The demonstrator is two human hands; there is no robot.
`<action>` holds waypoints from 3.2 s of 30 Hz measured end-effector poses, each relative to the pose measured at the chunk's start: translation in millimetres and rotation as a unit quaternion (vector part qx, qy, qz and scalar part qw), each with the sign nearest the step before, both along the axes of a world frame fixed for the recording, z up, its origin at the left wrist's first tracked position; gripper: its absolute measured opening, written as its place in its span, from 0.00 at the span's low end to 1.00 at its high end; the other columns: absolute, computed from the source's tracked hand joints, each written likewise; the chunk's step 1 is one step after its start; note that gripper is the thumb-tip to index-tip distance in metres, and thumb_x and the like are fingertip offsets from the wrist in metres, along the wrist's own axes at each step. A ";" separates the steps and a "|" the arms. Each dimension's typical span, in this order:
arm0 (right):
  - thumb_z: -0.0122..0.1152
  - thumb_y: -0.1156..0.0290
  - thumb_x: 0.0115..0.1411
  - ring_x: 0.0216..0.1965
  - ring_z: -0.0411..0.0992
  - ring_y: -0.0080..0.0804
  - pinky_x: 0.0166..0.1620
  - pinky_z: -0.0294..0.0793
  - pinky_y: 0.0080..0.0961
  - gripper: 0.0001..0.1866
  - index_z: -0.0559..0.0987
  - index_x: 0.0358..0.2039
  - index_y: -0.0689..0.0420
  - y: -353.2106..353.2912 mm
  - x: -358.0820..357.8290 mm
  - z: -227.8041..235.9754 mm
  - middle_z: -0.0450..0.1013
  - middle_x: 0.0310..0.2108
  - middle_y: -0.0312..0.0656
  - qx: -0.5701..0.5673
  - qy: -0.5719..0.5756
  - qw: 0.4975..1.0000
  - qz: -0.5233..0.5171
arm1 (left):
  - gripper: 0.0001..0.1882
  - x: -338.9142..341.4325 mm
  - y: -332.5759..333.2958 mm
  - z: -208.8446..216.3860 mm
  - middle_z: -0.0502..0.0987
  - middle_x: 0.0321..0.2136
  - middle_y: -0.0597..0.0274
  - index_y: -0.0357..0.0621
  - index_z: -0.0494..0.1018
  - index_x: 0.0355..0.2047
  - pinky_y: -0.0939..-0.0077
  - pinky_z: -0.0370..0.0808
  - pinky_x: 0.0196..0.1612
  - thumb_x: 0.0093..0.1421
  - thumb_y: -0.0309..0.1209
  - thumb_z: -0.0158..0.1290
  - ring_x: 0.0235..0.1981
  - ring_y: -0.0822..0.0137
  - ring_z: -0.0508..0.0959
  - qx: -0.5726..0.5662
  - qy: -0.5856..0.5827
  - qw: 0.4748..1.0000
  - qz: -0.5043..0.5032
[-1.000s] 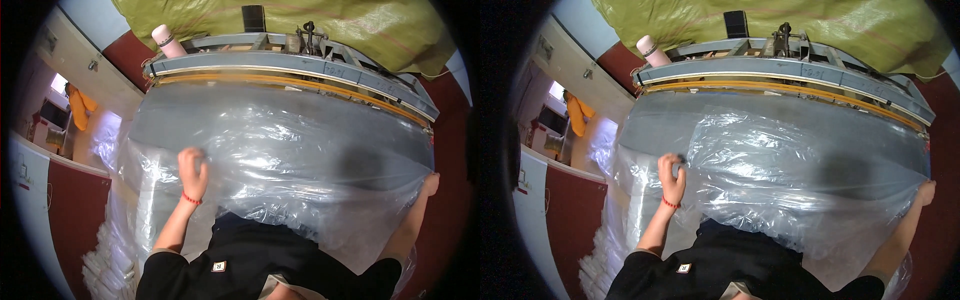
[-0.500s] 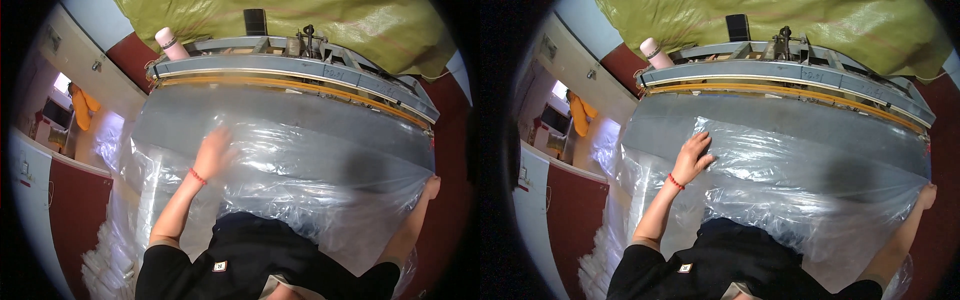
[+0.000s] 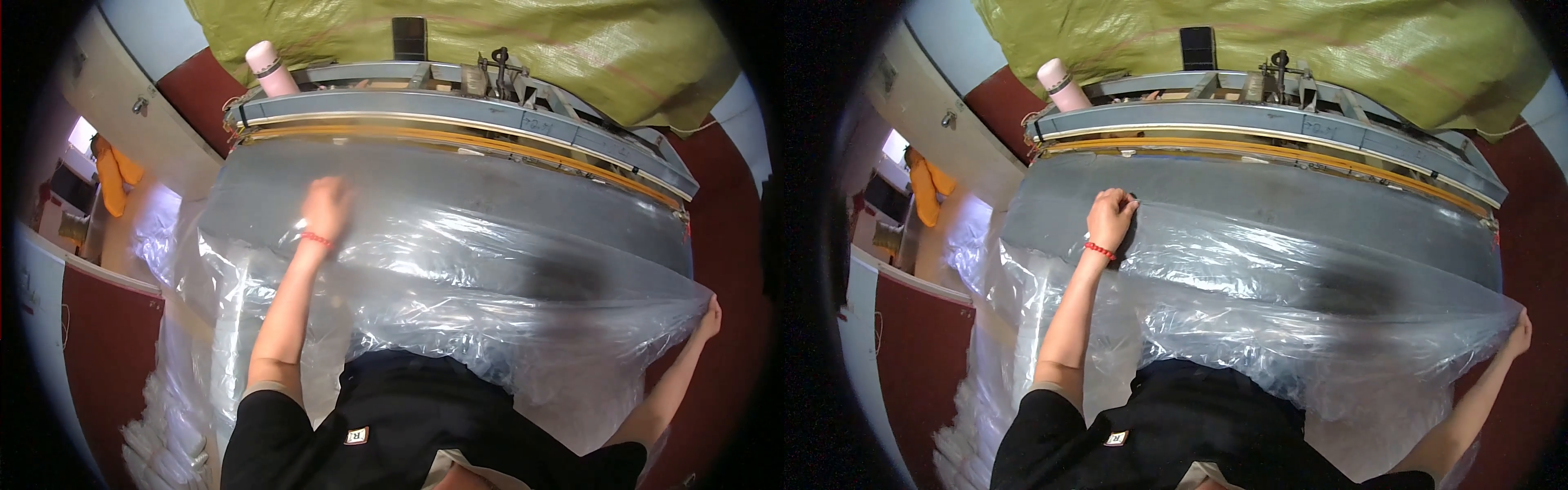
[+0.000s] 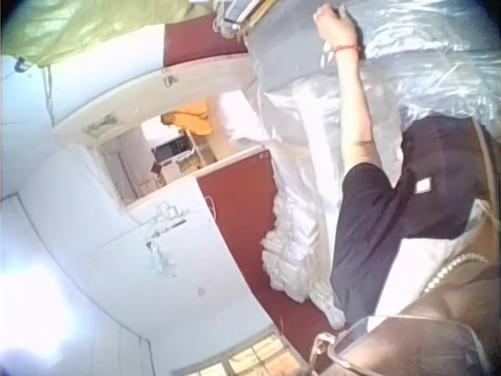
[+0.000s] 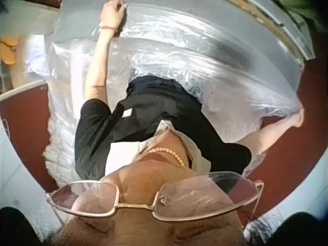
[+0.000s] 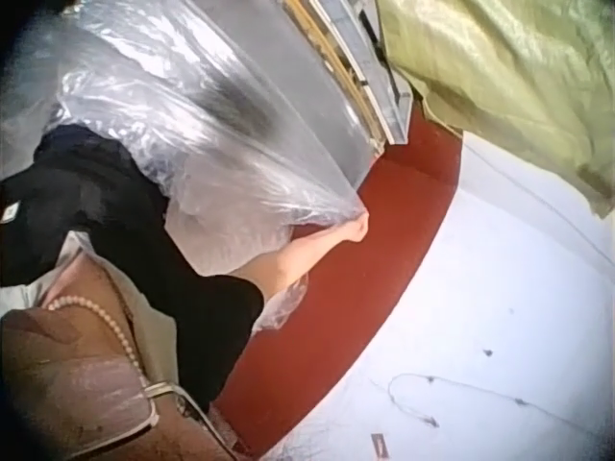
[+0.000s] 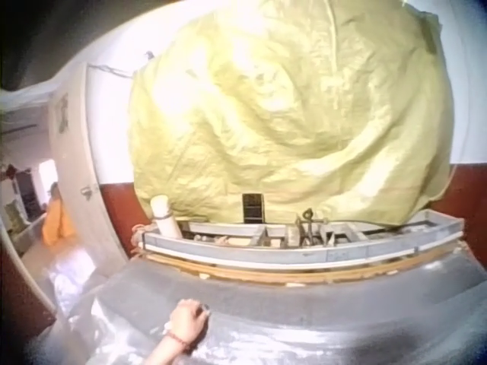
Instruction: The person aligns and manages large plastic film sheets on a sealing machine by hand.
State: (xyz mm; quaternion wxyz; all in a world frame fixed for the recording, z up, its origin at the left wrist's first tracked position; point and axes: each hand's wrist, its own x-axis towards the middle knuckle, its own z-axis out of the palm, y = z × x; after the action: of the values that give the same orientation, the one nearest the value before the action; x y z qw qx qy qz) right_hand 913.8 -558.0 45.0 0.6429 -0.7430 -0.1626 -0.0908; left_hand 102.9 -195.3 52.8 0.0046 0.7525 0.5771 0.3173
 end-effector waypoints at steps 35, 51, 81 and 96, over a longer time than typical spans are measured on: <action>0.52 0.70 0.53 0.17 0.69 0.25 0.18 0.65 0.18 0.10 0.66 0.33 0.60 277.5 -115.5 -23.5 0.70 0.21 0.43 0.047 0.009 0.997 0.067 | 0.22 -121.3 170.2 -18.3 0.71 0.16 0.58 0.36 0.69 0.25 0.77 0.67 0.19 0.59 0.43 0.35 0.16 0.70 0.69 -0.125 -0.507 0.847 0.103; 0.55 0.61 0.51 0.42 0.68 0.40 0.45 0.65 0.33 0.17 0.74 0.40 0.56 115.2 -160.4 75.5 0.70 0.40 0.45 -0.237 -0.288 0.905 -0.204 | 0.05 30.5 -22.0 77.0 0.66 0.20 0.78 0.47 0.70 0.27 0.91 0.56 0.21 0.53 0.33 0.51 0.19 0.85 0.61 -0.364 -0.446 0.786 -0.227; 0.50 0.67 0.55 0.23 0.63 0.16 0.24 0.61 0.14 0.11 0.73 0.36 0.58 284.9 -568.2 40.4 0.69 0.24 0.32 -0.092 0.205 0.711 0.667 | 0.27 46.7 -53.9 60.0 0.66 0.41 0.53 0.42 0.63 0.39 0.63 0.64 0.44 0.37 0.30 0.61 0.46 0.53 0.64 0.143 0.044 0.963 -0.222; 0.40 0.56 0.59 0.36 0.69 0.46 0.36 0.66 0.36 0.20 0.73 0.38 0.58 146.5 -102.0 -37.2 0.72 0.33 0.50 -0.389 -0.184 0.903 -0.019 | 0.12 -125.3 5.8 36.1 0.71 0.32 0.51 0.42 0.72 0.28 0.63 0.69 0.37 0.49 0.38 0.50 0.37 0.52 0.70 0.011 0.115 0.991 0.065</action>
State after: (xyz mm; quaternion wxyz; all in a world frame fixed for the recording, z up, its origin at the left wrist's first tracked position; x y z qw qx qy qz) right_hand 811.8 -411.5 7.7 0.2595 -0.9072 -0.2857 -0.1674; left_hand -22.4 -189.5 88.9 -0.0908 0.7446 0.6181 0.2351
